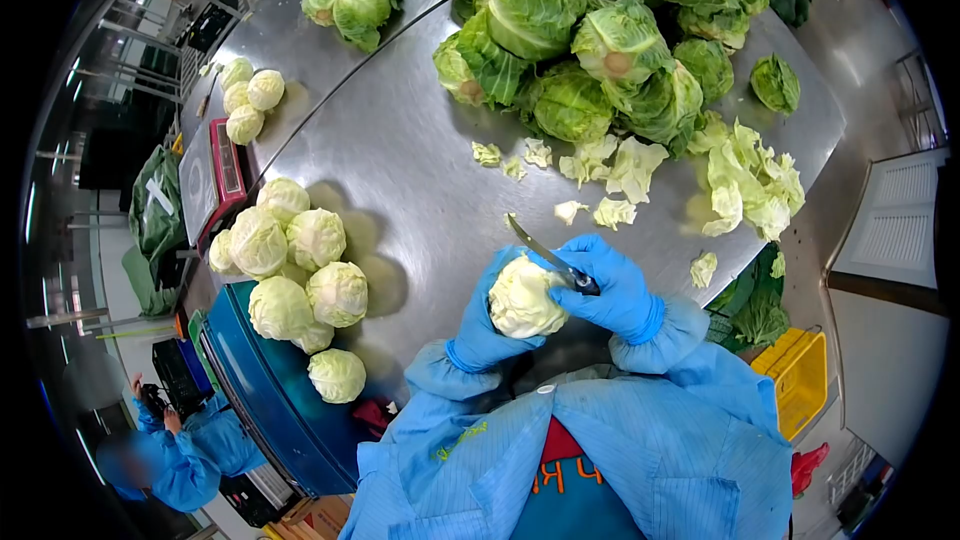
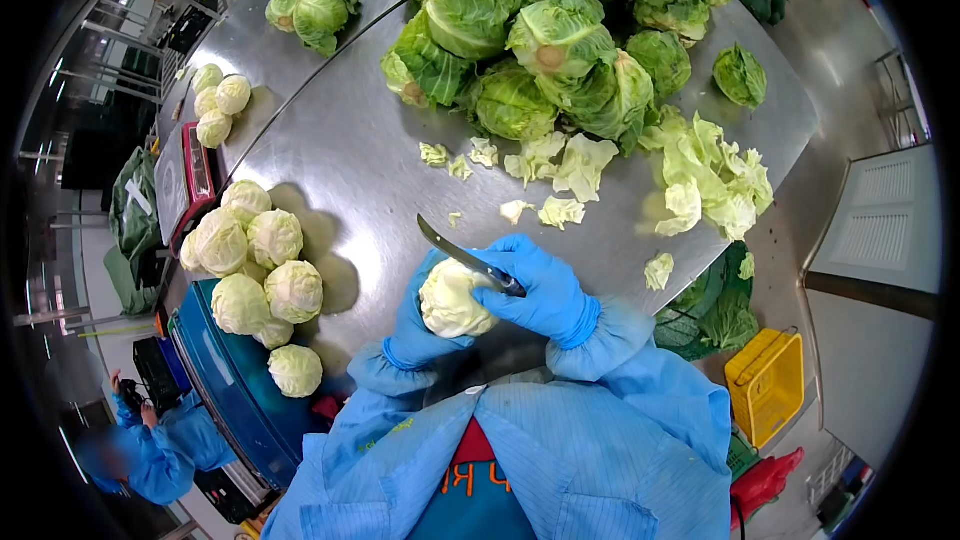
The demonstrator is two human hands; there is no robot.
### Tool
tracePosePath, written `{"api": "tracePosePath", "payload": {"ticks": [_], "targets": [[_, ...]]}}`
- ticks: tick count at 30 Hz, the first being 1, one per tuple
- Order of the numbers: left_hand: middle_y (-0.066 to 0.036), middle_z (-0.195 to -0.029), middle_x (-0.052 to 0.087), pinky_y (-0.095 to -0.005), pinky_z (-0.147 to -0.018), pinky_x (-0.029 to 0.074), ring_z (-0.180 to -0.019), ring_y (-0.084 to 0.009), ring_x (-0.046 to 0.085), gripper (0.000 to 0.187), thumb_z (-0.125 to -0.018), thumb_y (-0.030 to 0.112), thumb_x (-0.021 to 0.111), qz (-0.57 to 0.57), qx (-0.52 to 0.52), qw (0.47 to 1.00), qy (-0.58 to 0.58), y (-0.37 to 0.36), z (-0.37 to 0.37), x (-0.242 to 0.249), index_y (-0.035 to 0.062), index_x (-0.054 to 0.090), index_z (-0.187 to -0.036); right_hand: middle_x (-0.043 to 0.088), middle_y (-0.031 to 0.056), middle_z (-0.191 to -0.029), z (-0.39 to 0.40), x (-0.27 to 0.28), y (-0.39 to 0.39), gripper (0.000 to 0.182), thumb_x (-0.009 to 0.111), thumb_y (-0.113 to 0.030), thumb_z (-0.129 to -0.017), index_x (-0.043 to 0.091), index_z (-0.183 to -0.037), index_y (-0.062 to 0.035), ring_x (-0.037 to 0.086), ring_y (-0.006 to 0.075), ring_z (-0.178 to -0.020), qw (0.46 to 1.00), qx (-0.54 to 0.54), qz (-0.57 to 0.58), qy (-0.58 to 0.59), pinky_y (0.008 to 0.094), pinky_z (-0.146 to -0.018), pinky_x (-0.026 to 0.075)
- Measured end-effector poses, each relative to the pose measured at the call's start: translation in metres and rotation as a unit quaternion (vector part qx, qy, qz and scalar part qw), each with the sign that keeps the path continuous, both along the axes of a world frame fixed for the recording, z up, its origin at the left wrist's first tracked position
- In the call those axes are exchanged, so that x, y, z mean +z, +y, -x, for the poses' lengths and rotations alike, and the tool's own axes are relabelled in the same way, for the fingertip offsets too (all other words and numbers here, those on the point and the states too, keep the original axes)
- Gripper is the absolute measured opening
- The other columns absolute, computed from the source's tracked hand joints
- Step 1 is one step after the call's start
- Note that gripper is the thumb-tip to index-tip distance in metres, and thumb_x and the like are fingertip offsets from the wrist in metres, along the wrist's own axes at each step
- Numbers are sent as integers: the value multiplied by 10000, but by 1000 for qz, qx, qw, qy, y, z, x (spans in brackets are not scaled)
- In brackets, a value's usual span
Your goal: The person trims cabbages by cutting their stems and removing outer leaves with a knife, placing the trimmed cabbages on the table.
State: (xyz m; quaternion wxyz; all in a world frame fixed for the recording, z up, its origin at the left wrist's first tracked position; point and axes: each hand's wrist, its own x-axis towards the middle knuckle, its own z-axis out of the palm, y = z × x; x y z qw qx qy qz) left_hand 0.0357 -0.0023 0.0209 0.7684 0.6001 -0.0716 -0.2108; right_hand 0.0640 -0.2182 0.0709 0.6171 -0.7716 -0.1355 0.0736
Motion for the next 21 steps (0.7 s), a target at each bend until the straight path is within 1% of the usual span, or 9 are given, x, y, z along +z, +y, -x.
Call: {"api": "tracePosePath", "payload": {"ticks": [7,10,11,14,17,18,19,20,21], "targets": [[-131,-1438,429,-406,-1118,337,-1325,-244,428,1155,-595,210,928,115,-8,993,39,-4,4,4,17,229,-1494,598,44,-929,-1,-15,-17,333,798,-161,-794,668,-1078,-47,573,117,-806,993,41,-89,58,256,-734,477],[-137,-1435,438,-406,-1121,333,-1319,-248,440,1174,-591,242,929,134,-20,988,72,-2,3,6,14,218,-1497,641,58,-954,-1,-1,-34,228,734,25,-803,673,-1019,-15,607,156,-846,987,78,-111,83,299,-811,506],[-138,-1433,441,-406,-1122,333,-1317,-249,444,1182,-588,252,930,133,-24,988,81,-1,3,6,15,215,-1498,645,65,-940,0,-1,-36,229,738,11,-804,673,-1022,-13,607,153,-823,983,69,-141,91,290,-782,504],[-144,-1434,441,-405,-1122,339,-1312,-249,450,1041,-700,242,865,124,-39,990,61,3,3,-17,30,226,-1493,655,71,-914,7,-1,-45,245,747,-30,-810,669,-1041,-13,598,134,-763,973,38,-199,113,262,-695,484],[-148,-1436,437,-410,-1124,347,-1311,-259,454,834,-839,233,743,189,9,961,199,4,-2,-23,48,247,-1483,659,54,-917,15,-2,-64,263,738,-46,-826,660,-1075,-20,575,98,-736,963,-11,-225,145,231,-630,448],[-149,-1444,425,-429,-1125,351,-1322,-269,442,679,-922,210,628,326,40,914,237,-4,-3,2,59,261,-1473,658,55,-911,18,-3,-72,261,727,-36,-832,658,-1083,-19,572,92,-733,953,-36,-250,166,222,-620,443],[-159,-1448,415,-443,-1123,354,-1318,-292,444,668,-930,267,598,119,3,985,126,1,-4,-9,55,270,-1471,658,57,-905,20,-4,-81,259,717,-26,-839,656,-1091,-18,569,86,-731,942,-60,-274,185,213,-610,439],[-169,-1453,405,-457,-1121,357,-1314,-316,445,665,-937,324,569,-95,-33,995,7,9,-4,-30,52,279,-1470,656,51,-906,19,-6,-91,264,714,-33,-842,656,-1100,-23,567,82,-733,945,-111,-236,196,209,-615,442],[-204,-1456,383,-500,-1061,414,-1285,-383,459,718,-921,388,565,134,66,973,176,7,-2,-20,49,265,-1477,655,45,-906,15,-7,-101,270,712,-40,-845,655,-1109,-28,566,78,-734,944,-161,-197,208,205,-620,446]]}}
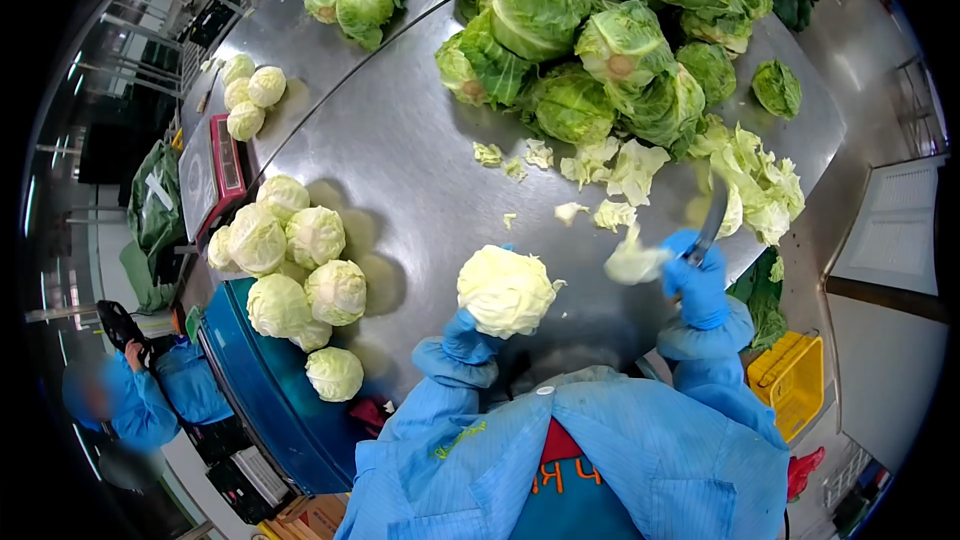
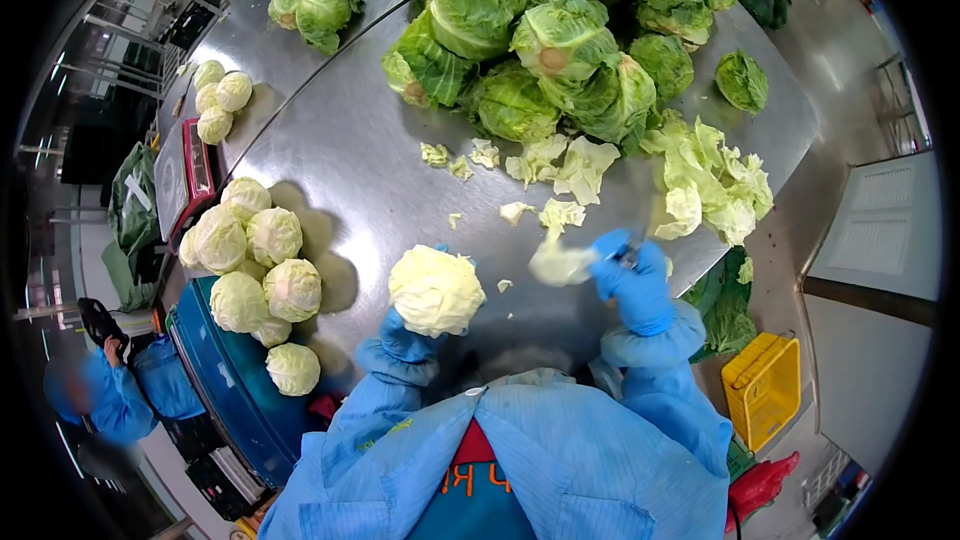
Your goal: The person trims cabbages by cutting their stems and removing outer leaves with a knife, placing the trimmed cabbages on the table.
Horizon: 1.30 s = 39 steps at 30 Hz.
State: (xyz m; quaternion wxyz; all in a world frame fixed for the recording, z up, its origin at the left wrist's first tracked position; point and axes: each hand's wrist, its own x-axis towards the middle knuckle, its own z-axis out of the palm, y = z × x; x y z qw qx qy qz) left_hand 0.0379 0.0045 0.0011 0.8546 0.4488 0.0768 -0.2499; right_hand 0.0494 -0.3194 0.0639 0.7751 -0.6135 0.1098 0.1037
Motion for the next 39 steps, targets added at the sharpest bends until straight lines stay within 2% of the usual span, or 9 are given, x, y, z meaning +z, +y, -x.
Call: {"api": "tracePosePath", "payload": {"ticks": [4,9,18,20,22,24,26,36,39], "targets": [[-227,-1437,388,-537,-1072,398,-1321,-430,400,917,-773,462,700,266,60,958,89,4,2,28,38,282,-1470,654,13,-925,-26,-11,14,297,729,-96,-843,659,-1130,-60,575,62,-770,925,-160,314,-141,200,-654,465],[-233,-1418,403,-552,-1082,382,-1328,-422,397,1006,-685,485,762,323,-2,937,131,8,3,19,50,301,-1466,661,20,-1073,-16,12,60,459,784,-174,-799,618,-1221,-100,585,85,-868,973,91,186,-100,215,-691,475],[-167,-1488,346,-532,-1115,343,-1353,-363,386,1181,-604,682,767,36,71,986,145,-15,5,40,99,259,-1496,617,53,-991,-15,3,120,487,776,-282,-807,630,-1247,-134,573,129,-885,956,199,128,-172,274,-804,471],[-162,-1499,336,-532,-1123,332,-1357,-355,382,1195,-614,716,746,192,61,977,67,0,21,33,95,245,-1502,616,54,-961,-16,9,116,459,769,-271,-813,646,-1235,-137,573,138,-857,968,199,98,-116,277,-788,472],[-179,-1481,364,-550,-1118,329,-1358,-381,370,1053,-683,663,706,-166,-49,981,-92,5,16,-13,131,288,-1490,615,51,-920,-15,13,117,401,757,-247,-824,667,-1197,-131,574,144,-815,972,181,101,-109,280,-761,476],[-191,-1479,364,-552,-1118,331,-1355,-389,372,1041,-696,667,690,-161,-43,981,-100,2,14,-18,122,290,-1488,614,46,-870,-12,15,120,312,739,-212,-839,692,-1132,-115,576,148,-759,968,142,136,-153,284,-721,483],[-198,-1494,335,-540,-1120,338,-1350,-377,389,1159,-653,726,698,206,77,974,49,-1,25,-7,67,250,-1496,623,43,-830,-8,20,122,239,729,-167,-845,691,-1067,-90,574,148,-706,958,120,212,-149,279,-677,483],[-213,-1466,376,-541,-1098,369,-1323,-387,422,1109,-695,759,621,163,80,980,76,-7,11,9,72,268,-1491,592,49,-766,-14,3,126,240,762,-134,-808,682,-1021,-58,570,148,-671,996,44,10,-76,251,-664,481],[-205,-1464,382,-532,-1099,370,-1330,-373,416,1133,-690,819,563,233,58,969,49,-3,17,-17,71,270,-1490,597,43,-905,-24,22,120,339,760,-130,-814,676,-1139,-80,569,128,-749,963,111,202,-136,263,-718,488]]}}
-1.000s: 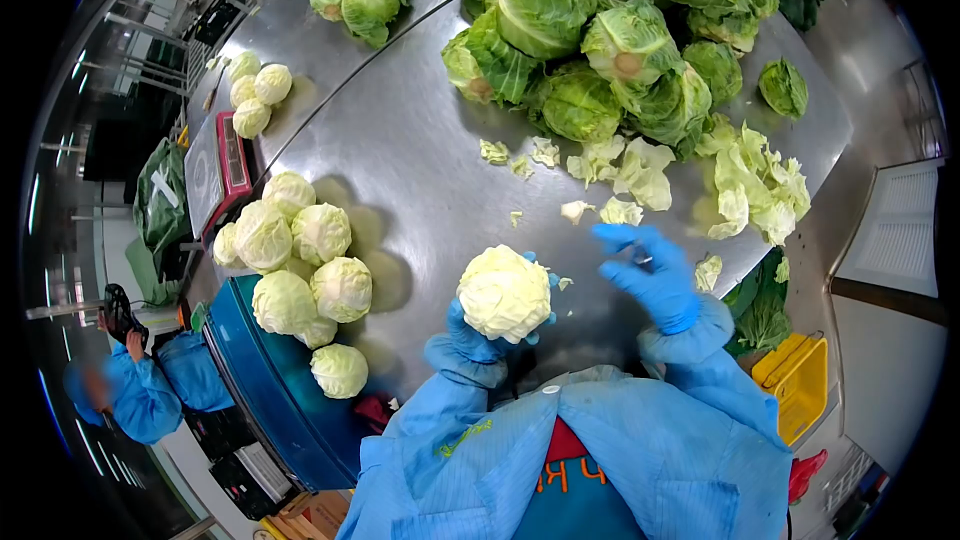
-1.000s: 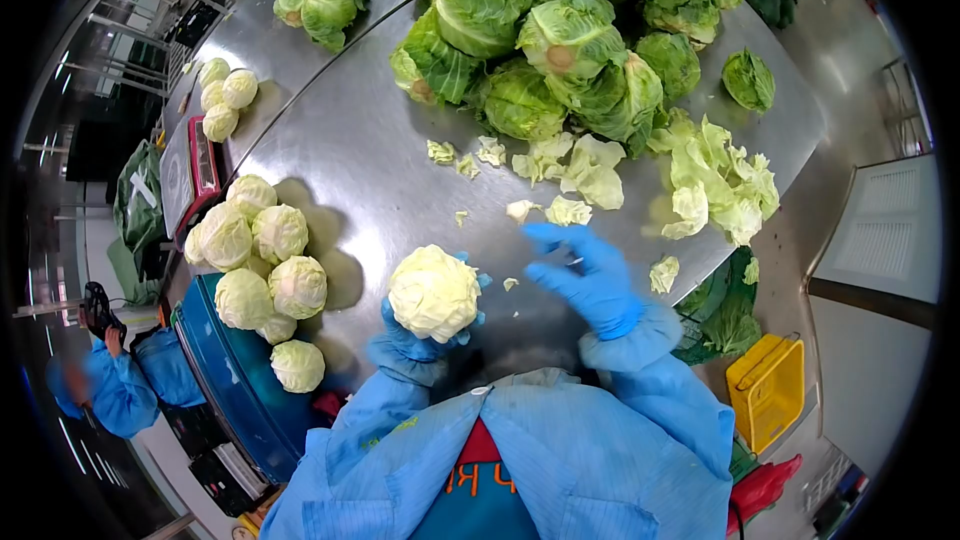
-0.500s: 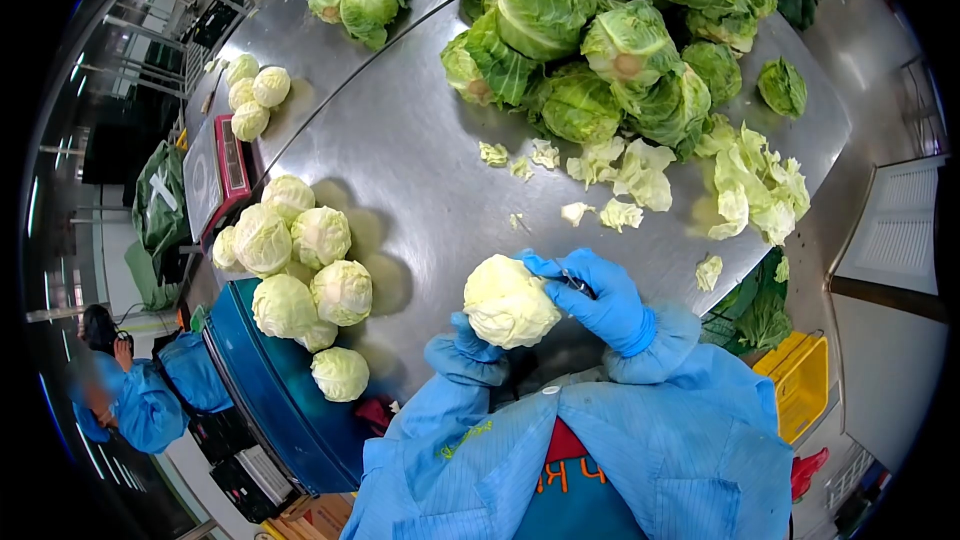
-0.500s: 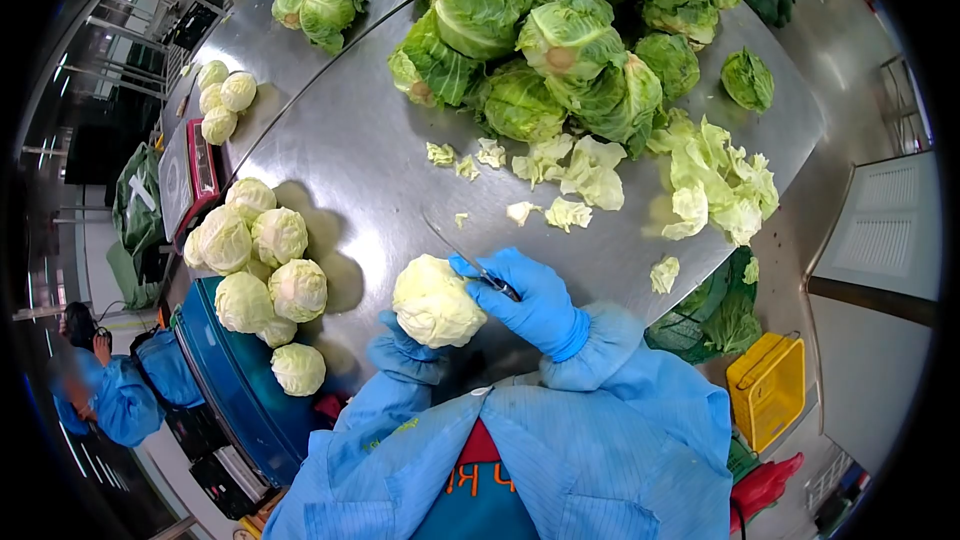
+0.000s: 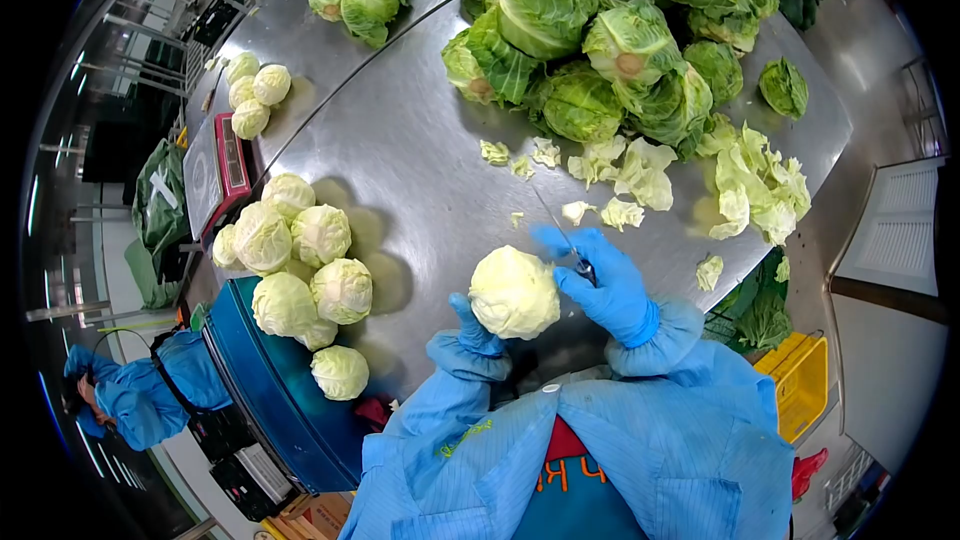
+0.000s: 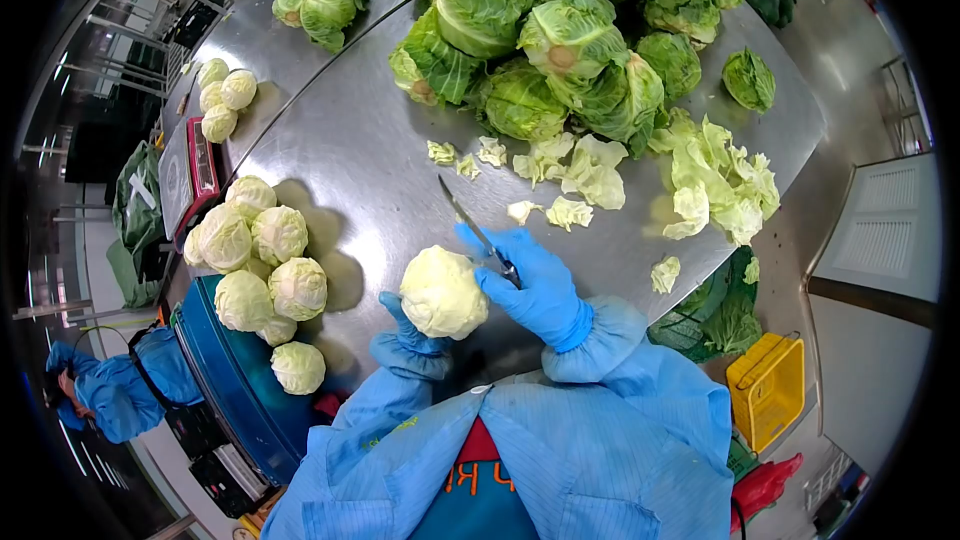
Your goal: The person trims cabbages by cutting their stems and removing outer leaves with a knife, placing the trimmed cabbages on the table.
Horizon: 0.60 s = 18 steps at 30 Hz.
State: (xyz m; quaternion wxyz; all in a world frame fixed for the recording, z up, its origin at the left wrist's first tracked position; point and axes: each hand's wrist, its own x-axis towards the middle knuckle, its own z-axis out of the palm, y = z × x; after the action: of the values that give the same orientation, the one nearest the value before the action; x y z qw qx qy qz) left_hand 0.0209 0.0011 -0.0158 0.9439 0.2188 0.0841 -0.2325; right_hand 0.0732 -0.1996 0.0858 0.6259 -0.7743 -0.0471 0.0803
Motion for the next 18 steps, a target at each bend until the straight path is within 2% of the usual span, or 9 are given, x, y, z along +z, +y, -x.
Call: {"api": "tracePosePath", "payload": {"ticks": [2,3,5,6,8,11,13,15,18], "targets": [[-199,-1463,386,-525,-1100,370,-1334,-363,412,1153,-687,859,524,47,-7,999,-23,3,3,-13,71,272,-1489,590,46,-983,-3,5,-3,395,760,-141,-816,659,-1196,-99,568,125,-785,998,46,33,-18,268,-730,486],[-200,-1467,382,-526,-1101,367,-1332,-370,411,1137,-699,849,523,-7,-11,1000,-15,3,1,-7,73,270,-1490,586,48,-1022,-4,5,-3,424,760,-146,-817,651,-1225,-108,567,124,-803,996,70,50,-28,270,-736,486],[-202,-1473,372,-527,-1101,362,-1329,-382,410,1105,-724,830,520,-114,-14,993,5,7,-1,10,77,267,-1491,578,52,-1005,4,-8,2,426,765,-161,-814,654,-1222,-107,562,129,-786,997,61,-13,-44,267,-719,481],[-200,-1475,372,-521,-1104,360,-1329,-377,412,1087,-739,817,517,-130,-3,991,30,4,-3,20,71,269,-1490,573,54,-997,8,-13,4,427,768,-168,-813,656,-1220,-106,560,131,-778,996,56,-43,-52,266,-710,478],[-195,-1478,371,-509,-1108,356,-1330,-367,416,1052,-769,792,509,-160,18,984,79,-1,-6,33,61,273,-1488,577,46,-953,12,-10,5,379,771,-167,-811,676,-1170,-95,554,123,-761,997,39,-34,-58,260,-697,471],[-203,-1465,392,-513,-1101,369,-1316,-365,437,1043,-764,762,557,-38,1,994,102,7,5,-14,55,287,-1482,586,26,-880,11,-17,-1,280,775,-154,-808,697,-1064,-72,547,106,-741,998,44,-52,-14,254,-681,463],[-205,-1462,394,-524,-1100,366,-1315,-367,438,1043,-752,755,577,-84,-12,993,86,1,-1,16,56,301,-1476,591,13,-838,9,-20,-6,216,775,-147,-808,698,-991,-59,544,96,-728,995,57,-80,26,252,-671,459],[-205,-1458,399,-538,-1095,366,-1310,-376,439,1042,-740,750,597,-94,-20,992,81,0,-4,25,63,316,-1471,596,3,-805,7,-20,-8,171,773,-146,-810,690,-927,-53,542,92,-715,990,68,-110,58,253,-661,457],[-202,-1445,413,-565,-1085,364,-1302,-400,439,1029,-722,741,626,-45,-26,995,91,-3,-7,23,81,345,-1460,601,-10,-832,6,-6,-11,156,760,-136,-821,683,-928,-52,527,76,-708,975,64,-156,146,234,-640,449]]}}
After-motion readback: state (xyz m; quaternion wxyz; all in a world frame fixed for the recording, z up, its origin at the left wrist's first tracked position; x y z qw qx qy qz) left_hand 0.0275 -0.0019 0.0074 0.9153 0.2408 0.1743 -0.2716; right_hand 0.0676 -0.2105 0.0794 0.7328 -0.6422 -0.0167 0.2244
